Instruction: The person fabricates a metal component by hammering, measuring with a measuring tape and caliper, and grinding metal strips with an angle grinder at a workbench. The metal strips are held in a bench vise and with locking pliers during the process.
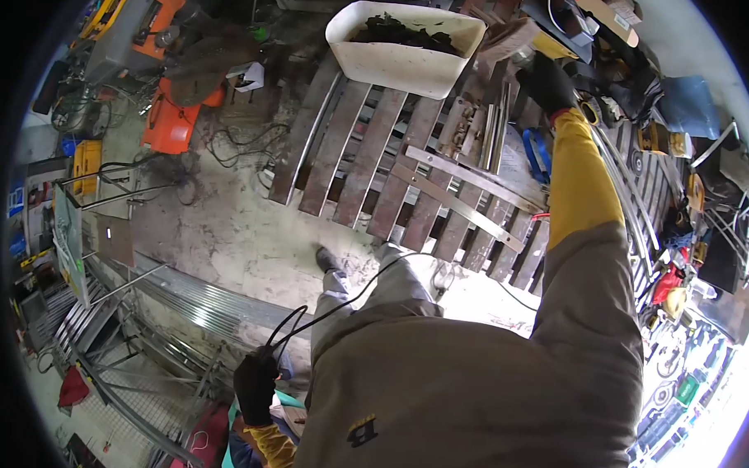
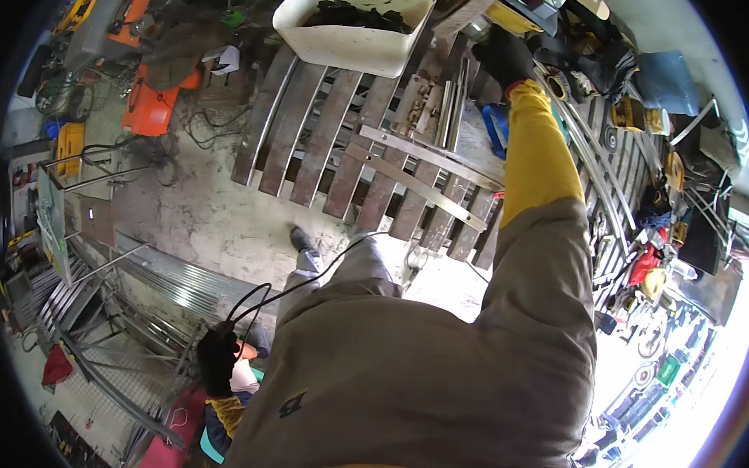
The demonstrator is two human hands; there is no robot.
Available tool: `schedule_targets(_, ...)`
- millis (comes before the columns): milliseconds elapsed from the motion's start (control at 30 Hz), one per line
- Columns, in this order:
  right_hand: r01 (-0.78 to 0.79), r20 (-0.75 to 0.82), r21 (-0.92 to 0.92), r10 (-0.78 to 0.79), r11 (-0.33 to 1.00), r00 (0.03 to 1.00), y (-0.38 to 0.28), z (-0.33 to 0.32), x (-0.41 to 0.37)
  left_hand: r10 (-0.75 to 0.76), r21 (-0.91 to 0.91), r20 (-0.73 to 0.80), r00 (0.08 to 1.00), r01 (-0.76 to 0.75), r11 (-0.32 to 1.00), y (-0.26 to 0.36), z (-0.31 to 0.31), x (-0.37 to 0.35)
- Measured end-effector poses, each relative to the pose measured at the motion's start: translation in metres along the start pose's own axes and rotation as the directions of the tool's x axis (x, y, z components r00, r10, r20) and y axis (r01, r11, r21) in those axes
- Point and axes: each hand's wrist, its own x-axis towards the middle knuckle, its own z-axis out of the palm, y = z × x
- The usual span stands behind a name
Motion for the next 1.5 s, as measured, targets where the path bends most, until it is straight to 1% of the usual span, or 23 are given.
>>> schedule_targets(67, -0.043, 0.015, 0.157, 0.041, 0.987, 0.999, 0.004, -0.045, -0.014, 0.174, 0.202, -0.073, 0.982, -0.156, 0.967, -0.018, 0.013, 0.003)
schedule_targets(133, -0.041, -0.163, 0.095, 0.056, 0.995, 0.985, 0.026, -0.073, -0.023, 0.331, 0.162, -0.165, 0.929, -0.306, 0.938, -0.026, 0.014, 0.008)
schedule_targets(200, 0.189, -0.307, 0.114, -0.146, 0.975, 0.940, 0.030, -0.125, -0.041, 0.353, 0.064, -0.165, 0.921, -0.347, 0.936, -0.055, 0.027, 0.013)
schedule_targets(233, 0.375, -0.441, 0.121, -0.288, 0.919, 0.850, 0.018, -0.155, -0.052, 0.141, -0.274, -0.010, 0.990, -0.139, 0.952, -0.072, 0.034, 0.015)
schedule_targets(300, 0.354, -0.415, 0.022, -0.313, 0.935, 0.854, -0.004, -0.223, -0.088, -0.315, -0.748, 0.301, 0.900, 0.428, 0.507, -0.092, 0.037, 0.025)
schedule_targets(400, 0.266, -0.313, -0.234, -0.331, 0.935, 0.890, -0.057, -0.340, -0.154, -0.152, -0.485, -0.037, 0.988, 0.116, 0.867, -0.155, 0.076, 0.038)
schedule_targets(467, 0.274, -0.209, -0.449, -0.398, 0.850, 0.893, -0.105, -0.412, -0.193, -0.461, -0.739, 0.228, 0.858, 0.461, 0.492, -0.162, 0.067, 0.053)
schedule_targets(567, 0.306, -0.010, -0.754, -0.476, 0.581, 0.879, -0.164, -0.512, -0.253, -0.510, -0.822, 0.306, 0.804, 0.493, 0.283, -0.211, 0.070, 0.072)
schedule_targets(600, -0.058, -0.234, -0.839, -0.263, 0.541, 0.936, -0.138, -0.561, -0.295, -0.507, -0.827, 0.302, 0.807, 0.487, 0.281, -0.233, 0.074, 0.072)
schedule_targets(700, 0.317, -0.352, -0.623, -0.618, 0.715, 0.703, -0.316, -0.541, -0.345, -0.339, -0.975, 0.122, 0.933, 0.177, 0.136, -0.303, 0.060, 0.074)
schedule_targets(733, 0.406, -0.399, -0.528, -0.640, 0.746, 0.657, -0.355, -0.526, -0.361, -0.427, -0.974, 0.193, 0.883, 0.225, 0.026, -0.301, 0.034, 0.070)
schedule_targets(800, 0.479, -0.494, -0.323, -0.578, 0.816, 0.650, -0.399, -0.488, -0.380, -0.521, -0.997, 0.080, 0.850, 0.070, -0.038, -0.348, 0.025, 0.069)
schedule_targets(867, 0.558, -0.586, -0.112, -0.508, 0.823, 0.631, -0.434, -0.444, -0.389, -0.423, -0.996, -0.009, 0.906, -0.046, -0.078, -0.355, -0.016, 0.058)
schedule_targets(900, 0.598, -0.620, -0.013, -0.475, 0.802, 0.624, -0.449, -0.422, -0.387, -0.453, -0.985, -0.102, 0.886, -0.027, 0.170, -0.347, -0.035, 0.055)
schedule_targets(933, 0.635, -0.649, 0.072, -0.447, 0.769, 0.616, -0.466, -0.403, -0.383, -0.356, -0.961, -0.178, 0.917, -0.084, 0.264, -0.356, -0.046, 0.054)
schedule_targets(1000, 0.703, -0.692, 0.234, -0.393, 0.671, 0.605, -0.499, -0.366, -0.368, -0.230, -0.934, -0.186, 0.955, -0.099, 0.343, -0.398, -0.030, 0.069)
schedule_targets(1033, 0.738, -0.712, 0.301, -0.372, 0.604, 0.595, -0.516, -0.350, -0.357, -0.178, -0.910, -0.267, 0.947, -0.187, 0.369, -0.366, -0.058, 0.061)
schedule_targets(1133, 0.806, -0.760, 0.471, -0.301, 0.358, 0.577, -0.574, -0.311, -0.321, -0.037, -0.980, -0.200, 0.979, -0.199, 0.017, -0.352, -0.066, 0.080)
schedule_targets(1333, 0.780, -0.774, 0.618, -0.248, -0.095, 0.582, -0.675, -0.287, -0.248, 0.033, -0.969, -0.224, 0.974, -0.219, -0.115, -0.309, -0.109, 0.102)
schedule_targets(1367, 0.762, -0.774, 0.626, -0.244, -0.165, 0.584, -0.690, -0.287, -0.236, 0.092, -0.940, -0.341, 0.936, -0.338, -0.039, -0.305, -0.119, 0.105)
schedule_targets(1400, 0.739, -0.773, 0.633, -0.237, -0.230, 0.588, -0.704, -0.286, -0.223, 0.129, -0.933, -0.282, 0.951, -0.303, 0.194, -0.307, -0.132, 0.108)
schedule_targets(1467, 0.687, -0.770, 0.636, -0.227, -0.352, 0.596, -0.731, -0.283, -0.199, 0.147, -0.880, -0.461, 0.875, -0.472, 0.053, -0.308, -0.109, 0.144)
schedule_targets(1500, 0.659, -0.767, 0.635, -0.228, -0.403, 0.600, -0.745, -0.281, -0.185, 0.214, -0.862, -0.364, 0.907, -0.414, 0.290, -0.314, -0.151, 0.129)
